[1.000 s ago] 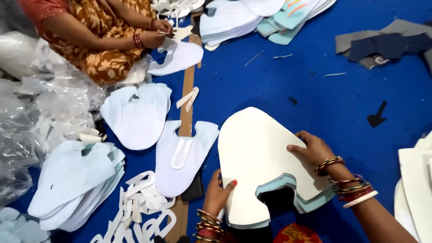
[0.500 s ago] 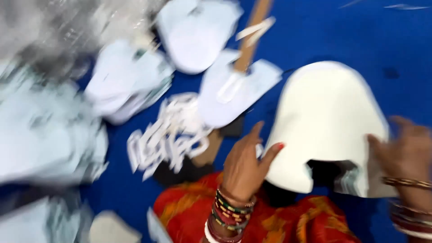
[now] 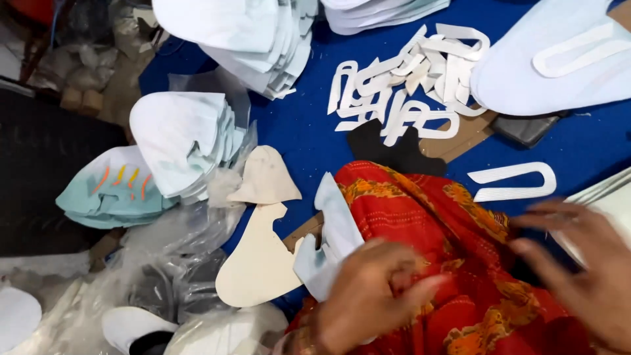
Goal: The person sorts and stacks various pre-cut shoe components such as uppers and foam inserts.
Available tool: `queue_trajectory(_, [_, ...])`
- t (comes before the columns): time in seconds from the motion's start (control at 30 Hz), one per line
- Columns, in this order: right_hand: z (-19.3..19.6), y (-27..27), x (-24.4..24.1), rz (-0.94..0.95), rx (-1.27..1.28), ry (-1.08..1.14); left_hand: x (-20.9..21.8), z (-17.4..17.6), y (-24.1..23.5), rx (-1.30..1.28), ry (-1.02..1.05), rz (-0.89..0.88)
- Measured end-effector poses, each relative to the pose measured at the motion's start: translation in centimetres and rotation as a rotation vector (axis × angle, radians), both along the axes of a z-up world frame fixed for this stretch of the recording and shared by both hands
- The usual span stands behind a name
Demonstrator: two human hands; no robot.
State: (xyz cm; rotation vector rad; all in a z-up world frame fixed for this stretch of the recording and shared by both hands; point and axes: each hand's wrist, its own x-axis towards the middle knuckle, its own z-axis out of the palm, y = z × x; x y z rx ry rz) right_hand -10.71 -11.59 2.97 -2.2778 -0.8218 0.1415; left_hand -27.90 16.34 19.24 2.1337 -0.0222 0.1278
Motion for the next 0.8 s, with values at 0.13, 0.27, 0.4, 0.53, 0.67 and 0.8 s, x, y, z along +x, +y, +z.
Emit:
queue_trajectory(0.13, [5.0,7.4,-3.9,0.193,0.043,0.155,-5.3,-4.0,4.4,0.481,0.832,0.075])
queue_trajectory(0.27, [5.8,11.1,-5.0,0.482,0.007,0.4,-10.0,-10.6,3.1,0.438,0.806,0.204])
queue_trajectory(0.4, [7.2,12.6,-6.4,0.513,-0.036,0.44,-9.2,-9.3,3.9,0.341,0.699,0.282])
queue_trajectory(0.53, [6.2,13.2,-7.5,0.571,0.041,0.565,-8.4,-7.7,7.1,-0.08,0.587,0.241])
queue_trajectory(0.67, [6.9,14.4,-8.2,0.563,0.099,0.65,-4.9,-5.1,7.7,-0.395,0.541,0.391])
queue_trajectory(0.8, [6.5,14.6,-8.9,0.472,0.265,0.739,-3.2,-7.7,7.1,-0.586,0.318,0.258])
